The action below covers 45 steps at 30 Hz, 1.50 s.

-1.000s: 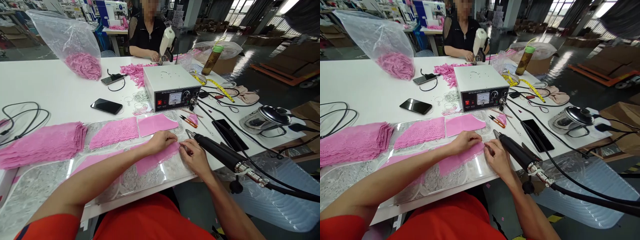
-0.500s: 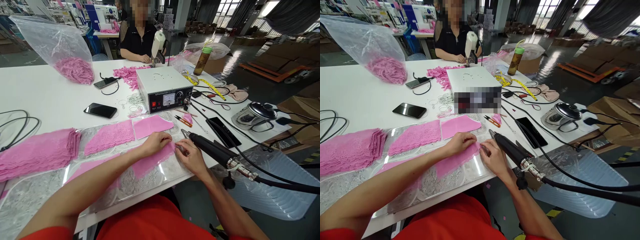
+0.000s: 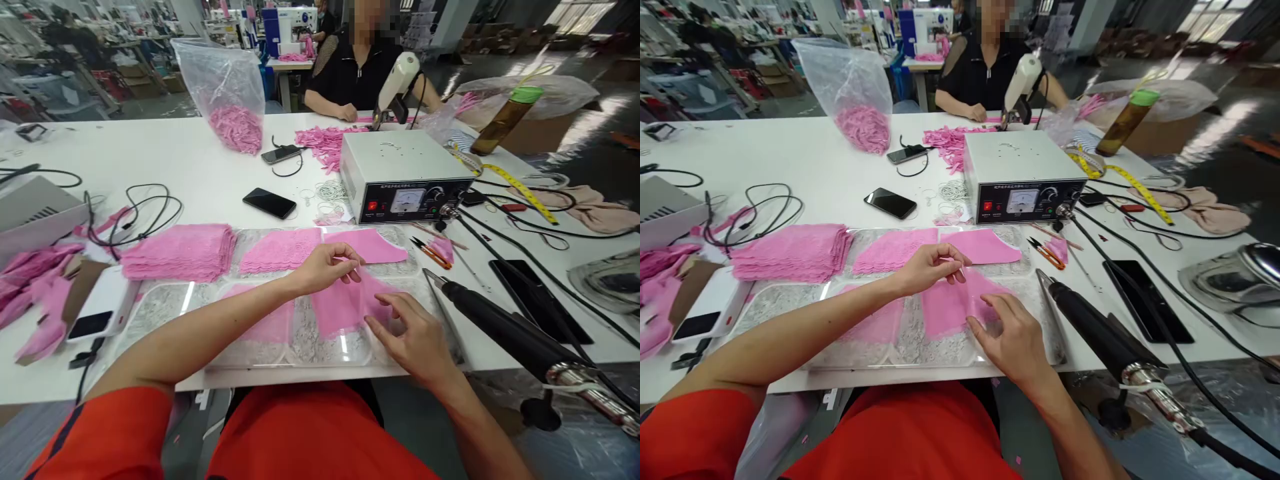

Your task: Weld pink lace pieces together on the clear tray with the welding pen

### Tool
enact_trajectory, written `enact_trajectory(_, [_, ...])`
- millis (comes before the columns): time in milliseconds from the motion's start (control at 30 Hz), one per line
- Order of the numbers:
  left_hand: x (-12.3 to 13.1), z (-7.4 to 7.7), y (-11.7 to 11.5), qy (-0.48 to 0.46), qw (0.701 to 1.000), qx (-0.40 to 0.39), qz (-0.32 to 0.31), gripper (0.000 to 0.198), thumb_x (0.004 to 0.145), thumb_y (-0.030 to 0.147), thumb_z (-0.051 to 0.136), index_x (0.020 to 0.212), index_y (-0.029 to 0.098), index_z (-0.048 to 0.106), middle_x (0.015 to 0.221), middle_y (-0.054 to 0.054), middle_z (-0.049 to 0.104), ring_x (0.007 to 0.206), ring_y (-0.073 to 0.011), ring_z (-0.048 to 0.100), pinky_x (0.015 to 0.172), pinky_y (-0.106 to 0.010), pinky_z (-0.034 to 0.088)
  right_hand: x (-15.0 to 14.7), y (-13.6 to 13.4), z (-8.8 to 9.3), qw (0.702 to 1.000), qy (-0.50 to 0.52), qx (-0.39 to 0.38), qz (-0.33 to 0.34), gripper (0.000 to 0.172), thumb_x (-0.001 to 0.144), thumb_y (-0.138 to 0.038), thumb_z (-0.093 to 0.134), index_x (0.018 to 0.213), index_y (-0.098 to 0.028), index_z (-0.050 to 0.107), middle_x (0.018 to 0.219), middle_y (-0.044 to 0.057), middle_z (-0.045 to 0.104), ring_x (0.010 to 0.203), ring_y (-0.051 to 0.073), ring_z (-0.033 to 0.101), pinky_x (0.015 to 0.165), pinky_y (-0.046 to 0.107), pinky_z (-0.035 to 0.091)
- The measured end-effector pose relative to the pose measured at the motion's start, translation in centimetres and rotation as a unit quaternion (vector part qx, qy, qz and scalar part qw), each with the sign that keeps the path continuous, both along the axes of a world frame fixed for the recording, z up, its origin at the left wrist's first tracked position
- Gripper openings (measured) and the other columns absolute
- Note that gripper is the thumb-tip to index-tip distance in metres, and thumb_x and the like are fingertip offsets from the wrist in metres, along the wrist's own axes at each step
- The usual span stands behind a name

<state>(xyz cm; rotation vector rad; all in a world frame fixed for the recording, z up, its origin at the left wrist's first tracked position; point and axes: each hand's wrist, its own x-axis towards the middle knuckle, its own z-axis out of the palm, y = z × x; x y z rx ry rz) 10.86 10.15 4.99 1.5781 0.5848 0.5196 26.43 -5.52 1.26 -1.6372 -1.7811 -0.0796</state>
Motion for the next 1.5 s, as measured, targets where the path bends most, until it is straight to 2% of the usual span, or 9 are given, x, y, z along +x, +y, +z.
enact_trajectory(133, [-3.3,0.9,0.2,-0.05,0.993,-0.099,0.03,0.011,0.085,0.018,0.064,0.08,0.011,0.057,0.099,-0.01,0.072,0.07,-0.0089,0.069,0.068,-0.024,0.056,-3.3,1.3,-0.5,0.999,-0.04,-0.021,0.025,0.023,0.086,-0.039,0.06,0.095,-0.018,0.062,0.082,0.005,0.068,0.071,0.018,0.063,0.065,0.03,0.048])
enact_trajectory(200, [-5.3,1.2,0.3,-0.063,0.99,-0.118,0.046,0.012,0.084,0.018,0.065,0.08,0.012,0.056,0.095,-0.009,0.072,0.071,-0.0094,0.069,0.072,-0.026,0.057,-4.5,1.8,-0.8,0.998,-0.053,-0.025,0.037,0.012,0.088,-0.029,0.055,0.085,-0.019,0.06,0.073,0.003,0.064,0.064,0.016,0.059,0.059,0.029,0.044])
enact_trajectory(300, [-8.9,1.3,0.6,-0.072,0.987,-0.12,0.073,0.013,0.081,0.019,0.068,0.079,0.012,0.057,0.09,-0.008,0.073,0.074,-0.0112,0.069,0.075,-0.029,0.057,-5.9,2.4,-0.7,0.996,-0.067,-0.012,0.065,0.015,0.089,-0.018,0.051,0.075,-0.02,0.057,0.067,0.001,0.06,0.059,0.014,0.055,0.056,0.027,0.039])
enact_trajectory(567, [-19.8,-0.3,0.3,-0.015,0.994,-0.047,0.1,0.012,0.078,0.023,0.066,0.077,0.014,0.058,0.095,-0.009,0.072,0.091,-0.0173,0.067,0.08,-0.031,0.053,-10.6,4.1,-0.1,0.979,-0.085,0.023,0.186,0.015,0.086,-0.009,0.051,0.086,-0.019,0.061,0.077,0.004,0.065,0.072,0.016,0.058,0.064,0.027,0.044])
enact_trajectory(767, [-25.1,-0.9,-0.8,0.088,0.99,0.085,0.075,0.01,0.081,0.023,0.058,0.08,0.014,0.059,0.104,-0.01,0.068,0.092,-0.016,0.063,0.075,-0.025,0.049,-13.0,4.8,-0.9,0.955,-0.095,0.015,0.282,0.023,0.086,-0.003,0.047,0.09,-0.019,0.063,0.083,0.005,0.066,0.075,0.016,0.058,0.065,0.028,0.047])
enact_trajectory(1067, [-27.4,-0.5,-1.5,0.195,0.938,0.284,0.037,0.01,0.079,0.016,0.053,0.079,0.015,0.063,0.115,-0.009,0.063,0.083,-0.014,0.06,0.068,-0.022,0.045,-13.7,4.8,-0.8,0.938,-0.098,-0.006,0.333,0.027,0.086,-0.002,0.045,0.097,-0.02,0.063,0.087,0.006,0.067,0.079,0.017,0.061,0.069,0.03,0.053])
enact_trajectory(1267, [-28.1,-0.3,-1.6,0.253,0.905,0.341,0.015,0.018,0.077,0.011,0.047,0.083,0.017,0.064,0.12,-0.008,0.062,0.098,-0.0177,0.063,0.084,-0.025,0.049,-14.0,4.4,-0.4,0.938,-0.061,-0.02,0.341,0.025,0.085,-0.004,0.049,0.099,-0.018,0.063,0.089,0.007,0.068,0.082,0.018,0.063,0.07,0.031,0.055])
enact_trajectory(1367, [-28.1,-0.4,-2.2,0.263,0.878,0.4,0.016,0.029,0.079,0.012,0.046,0.097,0.019,0.068,0.124,-0.009,0.063,0.104,-0.0212,0.063,0.089,-0.031,0.05,-12.1,4.5,0.1,0.952,-0.038,0.001,0.302,0.027,0.085,-0.006,0.051,0.103,-0.02,0.065,0.092,0.007,0.068,0.085,0.018,0.064,0.074,0.032,0.057])
enact_trajectory(1500, [-26.4,-1.3,-3.6,0.213,0.858,0.467,-0.008,0.035,0.089,0.019,0.05,0.12,0.025,0.067,0.131,-0.009,0.063,0.122,-0.0253,0.057,0.105,-0.042,0.044,-6.9,4.6,0.6,0.984,-0.023,0.013,0.176,0.023,0.087,-0.014,0.054,0.101,-0.024,0.069,0.091,0.005,0.069,0.085,0.018,0.067,0.075,0.032,0.059])
